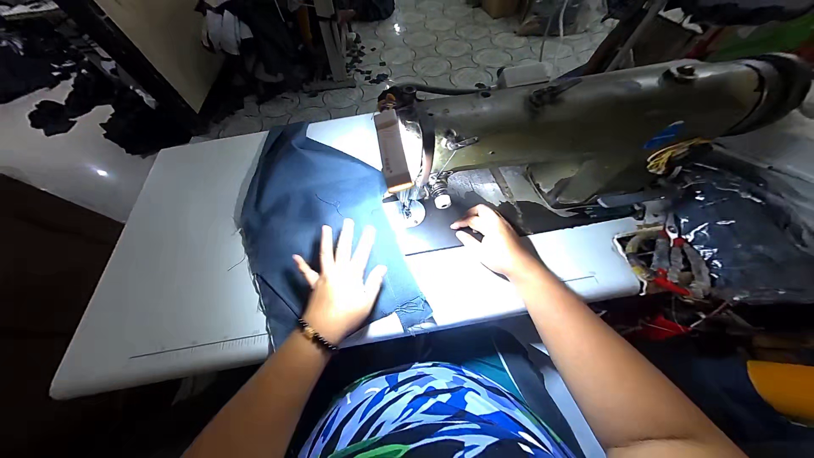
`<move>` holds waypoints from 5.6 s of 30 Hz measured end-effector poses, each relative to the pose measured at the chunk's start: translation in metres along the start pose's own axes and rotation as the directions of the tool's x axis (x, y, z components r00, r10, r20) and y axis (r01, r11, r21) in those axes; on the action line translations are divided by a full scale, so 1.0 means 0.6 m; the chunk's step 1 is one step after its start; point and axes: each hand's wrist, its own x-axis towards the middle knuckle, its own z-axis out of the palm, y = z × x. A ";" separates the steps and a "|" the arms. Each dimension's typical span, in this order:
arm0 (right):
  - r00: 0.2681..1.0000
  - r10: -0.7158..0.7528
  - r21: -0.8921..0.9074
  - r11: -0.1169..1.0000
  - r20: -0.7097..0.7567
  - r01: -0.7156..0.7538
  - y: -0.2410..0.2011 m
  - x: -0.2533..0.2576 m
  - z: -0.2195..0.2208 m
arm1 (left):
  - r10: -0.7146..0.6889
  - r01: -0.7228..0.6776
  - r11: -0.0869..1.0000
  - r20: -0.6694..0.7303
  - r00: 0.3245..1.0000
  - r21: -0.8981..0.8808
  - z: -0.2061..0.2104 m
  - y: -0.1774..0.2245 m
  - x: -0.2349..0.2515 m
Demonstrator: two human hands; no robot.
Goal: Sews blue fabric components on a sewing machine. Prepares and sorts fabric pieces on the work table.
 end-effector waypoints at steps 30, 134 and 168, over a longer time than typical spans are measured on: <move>0.693 0.715 -0.004 0.696 -0.096 -0.718 0.098 -0.497 -0.136 | 0.308 -0.313 0.944 -0.061 0.949 -0.102 0.058 -0.056 0.010; 0.148 0.989 -0.530 0.111 -0.027 -0.841 0.188 -0.513 -0.108 | 0.327 -0.354 0.914 -0.158 0.932 -0.199 0.065 -0.038 -0.050; 0.343 0.938 -0.341 0.308 -0.048 -0.888 0.181 -0.560 -0.086 | 0.347 -0.382 0.903 -0.190 0.918 -0.197 0.068 -0.040 -0.049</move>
